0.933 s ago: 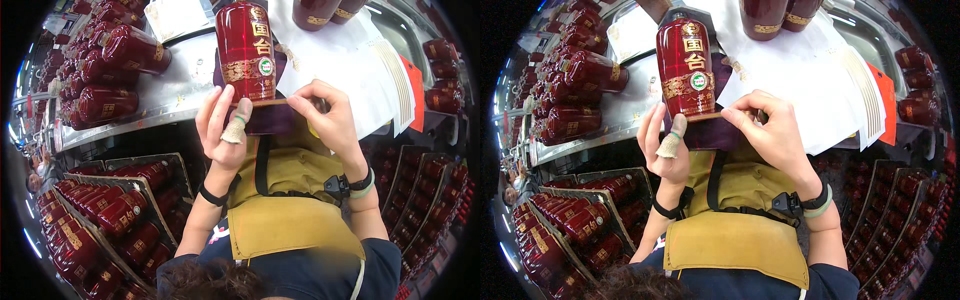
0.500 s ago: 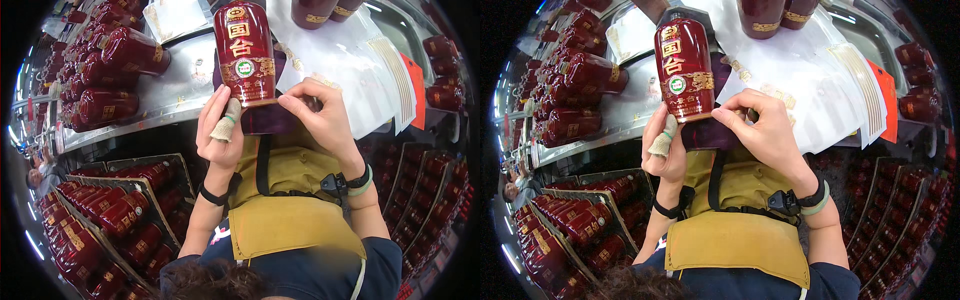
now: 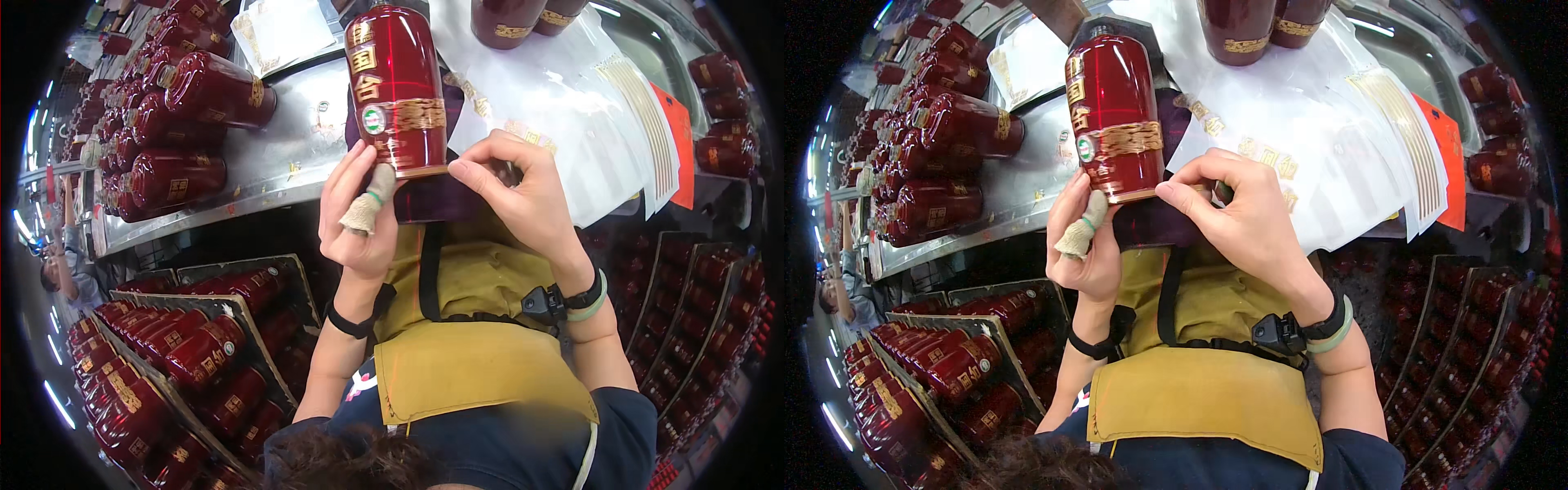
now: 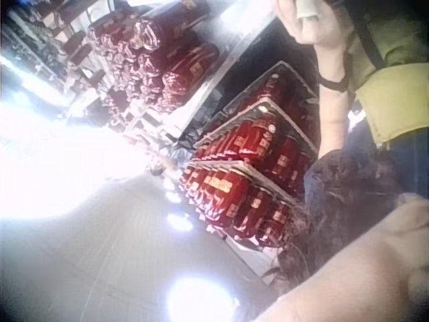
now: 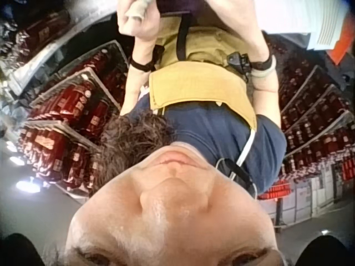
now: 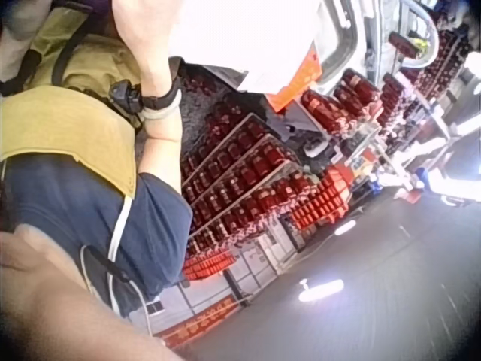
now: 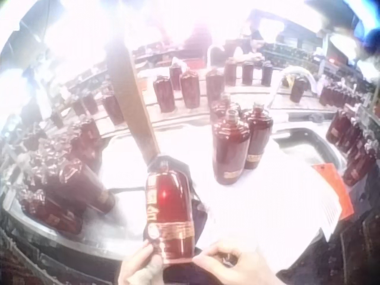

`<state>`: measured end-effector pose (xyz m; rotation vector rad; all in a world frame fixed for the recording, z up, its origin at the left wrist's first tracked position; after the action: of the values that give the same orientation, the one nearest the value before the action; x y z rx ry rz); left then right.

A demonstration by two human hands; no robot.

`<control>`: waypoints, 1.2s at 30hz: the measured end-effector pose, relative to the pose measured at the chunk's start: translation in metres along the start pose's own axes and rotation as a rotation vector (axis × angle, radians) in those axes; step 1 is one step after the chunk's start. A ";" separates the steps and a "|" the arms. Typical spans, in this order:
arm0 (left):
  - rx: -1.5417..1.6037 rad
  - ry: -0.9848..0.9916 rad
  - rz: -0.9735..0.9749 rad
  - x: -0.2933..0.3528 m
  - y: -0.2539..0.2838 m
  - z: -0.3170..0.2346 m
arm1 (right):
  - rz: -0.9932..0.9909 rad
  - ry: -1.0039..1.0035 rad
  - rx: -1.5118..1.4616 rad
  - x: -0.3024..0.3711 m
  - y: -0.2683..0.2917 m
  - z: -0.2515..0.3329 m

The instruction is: Applying gold decorative labels and strips to red glass bottles on a production line.

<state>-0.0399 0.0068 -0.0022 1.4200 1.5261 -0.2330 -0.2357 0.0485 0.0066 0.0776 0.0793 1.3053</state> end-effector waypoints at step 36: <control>-0.047 -0.050 0.029 0.001 -0.001 -0.002 | -0.005 -0.024 -0.007 0.000 0.000 -0.001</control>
<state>-0.0417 0.0089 -0.0028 1.3886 1.4596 -0.2121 -0.2362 0.0488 0.0055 0.0865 0.0546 1.2993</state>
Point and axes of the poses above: each hand's wrist, its own x-axis away from the middle knuckle, its own y-axis out of the back of the hand, z = x × y, the point moved 7 cm from there along -x, towards the middle knuckle, and after that the axes turned 12 degrees about -x, right-handed, at the moved point
